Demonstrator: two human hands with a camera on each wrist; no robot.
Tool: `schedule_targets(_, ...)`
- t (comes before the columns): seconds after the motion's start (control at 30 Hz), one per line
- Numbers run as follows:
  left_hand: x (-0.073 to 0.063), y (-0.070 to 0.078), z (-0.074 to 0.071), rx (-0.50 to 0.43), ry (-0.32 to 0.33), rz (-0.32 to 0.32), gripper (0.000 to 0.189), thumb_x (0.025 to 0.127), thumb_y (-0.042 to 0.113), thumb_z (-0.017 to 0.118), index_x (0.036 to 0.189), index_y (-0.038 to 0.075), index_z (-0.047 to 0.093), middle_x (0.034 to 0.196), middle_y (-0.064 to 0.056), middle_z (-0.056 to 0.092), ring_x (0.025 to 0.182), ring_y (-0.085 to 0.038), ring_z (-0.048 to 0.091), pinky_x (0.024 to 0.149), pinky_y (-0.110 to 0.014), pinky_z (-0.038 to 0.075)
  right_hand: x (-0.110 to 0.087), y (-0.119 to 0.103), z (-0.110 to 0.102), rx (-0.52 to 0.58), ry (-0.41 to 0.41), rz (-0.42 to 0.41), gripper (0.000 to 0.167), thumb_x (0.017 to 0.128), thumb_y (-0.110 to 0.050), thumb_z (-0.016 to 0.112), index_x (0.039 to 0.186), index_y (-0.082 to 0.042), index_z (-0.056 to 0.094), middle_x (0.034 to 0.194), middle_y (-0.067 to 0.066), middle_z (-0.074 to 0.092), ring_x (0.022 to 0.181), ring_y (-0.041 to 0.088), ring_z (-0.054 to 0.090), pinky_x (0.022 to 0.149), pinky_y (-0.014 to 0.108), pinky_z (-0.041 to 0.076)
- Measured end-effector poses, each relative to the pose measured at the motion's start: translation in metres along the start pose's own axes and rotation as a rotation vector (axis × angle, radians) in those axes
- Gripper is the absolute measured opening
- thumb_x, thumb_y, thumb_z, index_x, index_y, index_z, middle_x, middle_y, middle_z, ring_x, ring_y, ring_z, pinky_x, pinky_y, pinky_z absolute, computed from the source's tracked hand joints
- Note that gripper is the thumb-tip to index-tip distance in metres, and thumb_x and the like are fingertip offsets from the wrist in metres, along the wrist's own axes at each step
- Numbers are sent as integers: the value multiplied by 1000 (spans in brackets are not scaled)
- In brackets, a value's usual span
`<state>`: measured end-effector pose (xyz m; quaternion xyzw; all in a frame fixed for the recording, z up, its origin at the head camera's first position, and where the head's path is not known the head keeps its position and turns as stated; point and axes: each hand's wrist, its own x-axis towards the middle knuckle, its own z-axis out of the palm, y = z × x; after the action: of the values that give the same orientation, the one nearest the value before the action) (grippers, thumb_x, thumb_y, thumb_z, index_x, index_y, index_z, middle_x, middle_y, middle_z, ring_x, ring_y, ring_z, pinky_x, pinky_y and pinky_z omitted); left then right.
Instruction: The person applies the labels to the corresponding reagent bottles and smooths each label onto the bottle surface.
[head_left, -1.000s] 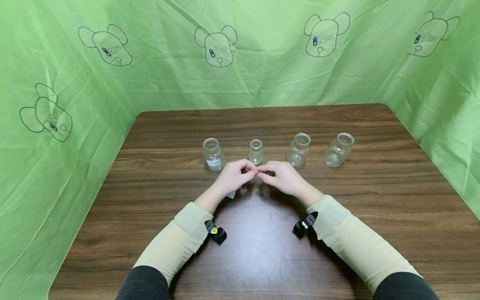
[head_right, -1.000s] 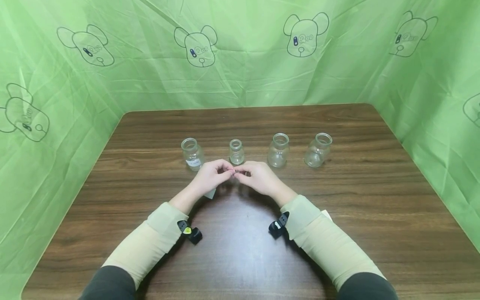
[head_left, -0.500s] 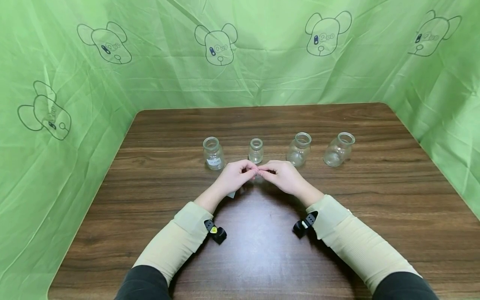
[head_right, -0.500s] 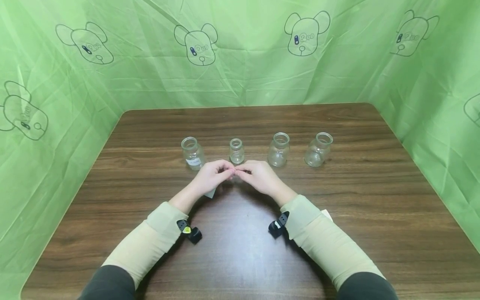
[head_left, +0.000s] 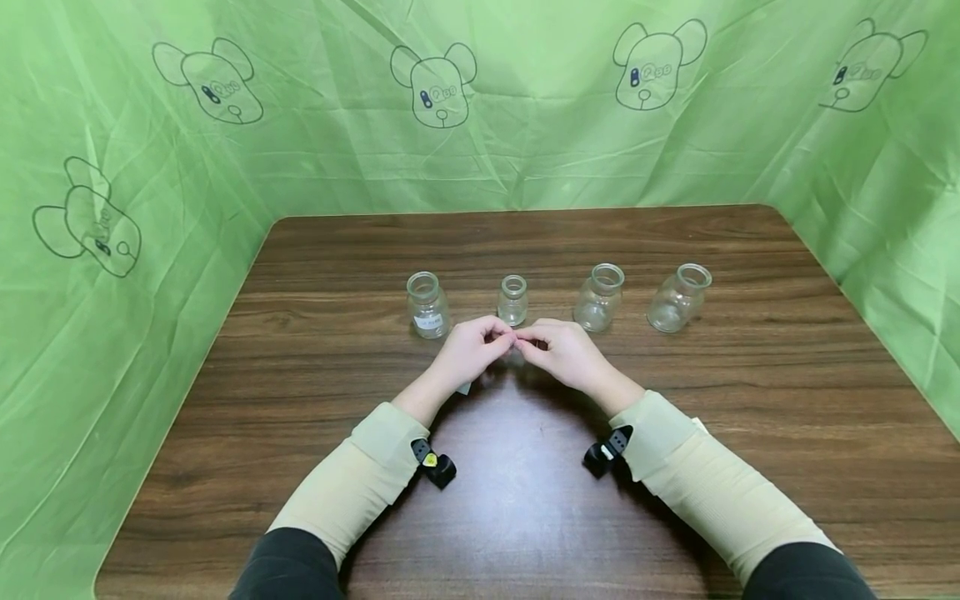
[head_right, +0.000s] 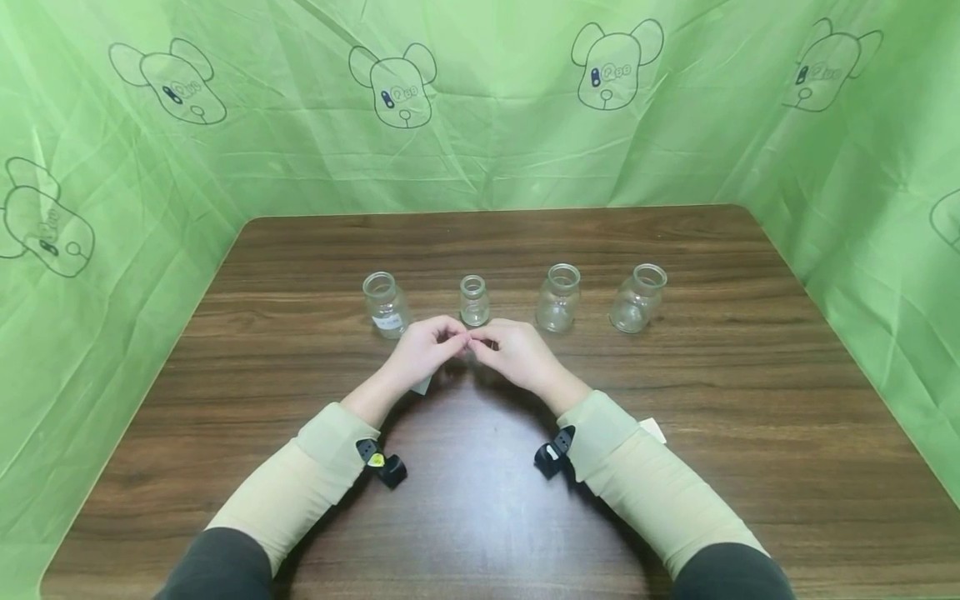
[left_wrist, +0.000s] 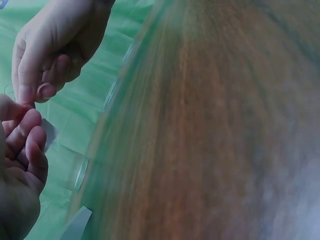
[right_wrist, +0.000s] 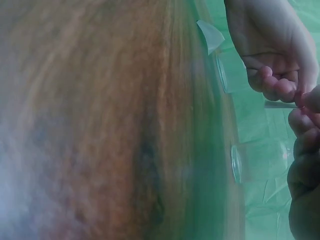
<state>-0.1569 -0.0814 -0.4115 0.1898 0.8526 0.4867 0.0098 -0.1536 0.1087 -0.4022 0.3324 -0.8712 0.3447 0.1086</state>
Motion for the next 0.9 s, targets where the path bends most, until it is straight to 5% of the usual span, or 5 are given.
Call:
schedule_targets(0.3,-1,2,-1,3,-32,35,13,94,22,57,92,12,64,73,4,62,57,-9,52,53,-25,44,1,-1,-2,13,11,12,15,87,-13,65,99,-8,74,80,-1,67,67,9,54,61,29,46)
schedule_targets(0.6,-1,-1,3,45,38,120,6,89,15,59,88,10,63,74,4,60,67,-7,52,61,-23,44,1,-3,-2,81,13,79,13,86,-12,65,95,-7,73,82,2,68,71,12,57,65,33,49)
schedule_targets(0.9,-1,-3,3,11,74,39,8,88,20,64,87,12,67,78,5,66,70,-6,58,65,-24,47,1,-5,-3,98,-20,79,15,86,-14,67,99,-8,73,86,0,69,76,10,60,69,31,49)
